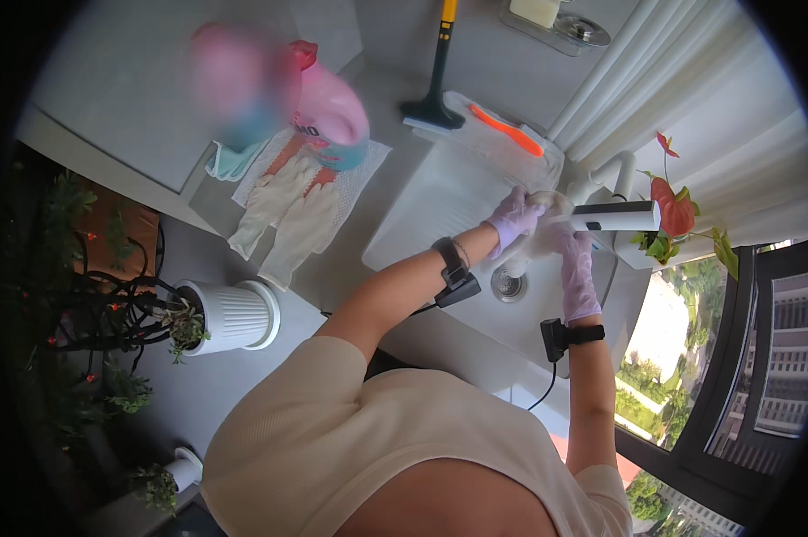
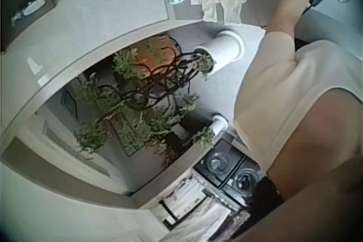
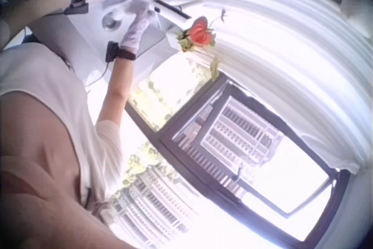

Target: The person washes a cloth in a laundry sink, carries a yellow trash bag, and then kneels on the floor to wipe the surface with the wet cloth.

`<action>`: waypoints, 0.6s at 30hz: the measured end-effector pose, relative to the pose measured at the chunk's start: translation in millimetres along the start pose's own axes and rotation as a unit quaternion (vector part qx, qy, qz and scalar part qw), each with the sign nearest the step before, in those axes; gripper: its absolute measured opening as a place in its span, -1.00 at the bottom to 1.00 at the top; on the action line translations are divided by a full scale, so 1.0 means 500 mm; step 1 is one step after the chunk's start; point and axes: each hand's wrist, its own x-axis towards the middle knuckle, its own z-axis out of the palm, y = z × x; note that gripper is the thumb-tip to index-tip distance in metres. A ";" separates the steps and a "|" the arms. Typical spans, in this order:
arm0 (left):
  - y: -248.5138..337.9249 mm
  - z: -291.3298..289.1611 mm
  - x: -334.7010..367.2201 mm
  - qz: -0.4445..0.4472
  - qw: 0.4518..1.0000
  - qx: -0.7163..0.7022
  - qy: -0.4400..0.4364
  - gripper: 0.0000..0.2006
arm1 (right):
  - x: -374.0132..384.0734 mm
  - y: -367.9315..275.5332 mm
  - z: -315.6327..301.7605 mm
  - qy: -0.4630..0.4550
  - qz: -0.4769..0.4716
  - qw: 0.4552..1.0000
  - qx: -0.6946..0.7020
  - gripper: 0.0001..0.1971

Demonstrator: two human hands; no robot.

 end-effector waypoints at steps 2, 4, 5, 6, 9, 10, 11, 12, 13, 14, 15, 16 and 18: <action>0.018 0.018 -0.015 -0.027 0.999 -0.024 0.006 -0.44 | -0.011 -0.012 0.013 0.060 0.020 0.998 0.024 -0.73; 0.062 0.030 -0.049 -0.046 0.998 -0.046 -0.007 -0.39 | -0.015 -0.019 0.012 -0.010 -0.010 1.000 -0.020 -0.75; 0.094 0.035 -0.075 -0.075 0.996 -0.046 -0.026 -0.36 | -0.020 -0.018 0.012 -0.012 -0.010 1.000 -0.022 -0.75; 0.108 0.034 -0.089 -0.104 0.993 -0.047 -0.043 -0.32 | -0.029 -0.018 0.016 -0.051 -0.011 0.999 -0.012 -0.75; 0.057 0.032 -0.063 -0.022 0.999 -0.028 0.008 -0.28 | -0.047 0.001 0.009 -0.079 -0.019 0.997 0.000 -0.82; 0.024 0.027 -0.049 0.000 0.999 -0.048 0.015 -0.39 | -0.055 0.002 0.010 -0.084 0.008 0.994 0.072 -0.82; 0.020 0.029 -0.043 0.001 0.999 -0.049 0.011 -0.39 | -0.057 0.001 -0.003 -0.083 0.033 0.986 0.141 -0.81; 0.014 0.028 -0.038 0.022 0.998 -0.054 -0.006 -0.47 | -0.056 -0.004 -0.019 -0.109 0.030 0.979 0.167 -0.79; 0.007 0.025 -0.036 0.042 0.997 -0.059 -0.023 -0.54 | -0.048 0.002 -0.036 -0.105 0.030 0.980 0.167 -0.79; 0.073 0.035 -0.070 -0.037 0.997 -0.061 -0.043 -0.64 | -0.041 0.015 -0.078 -0.011 0.031 0.993 0.117 -0.80; 0.067 0.036 -0.069 -0.039 0.996 -0.060 -0.044 -0.64 | -0.040 0.013 -0.074 0.066 0.037 0.994 0.076 -0.80; 0.051 0.037 -0.058 0.015 0.998 -0.029 -0.044 -0.66 | -0.042 0.007 -0.074 0.077 0.034 0.996 0.022 -0.72; 0.018 0.051 -0.027 0.107 0.993 0.034 -0.023 -0.73 | -0.031 0.045 -0.086 0.038 0.034 0.999 0.015 -0.66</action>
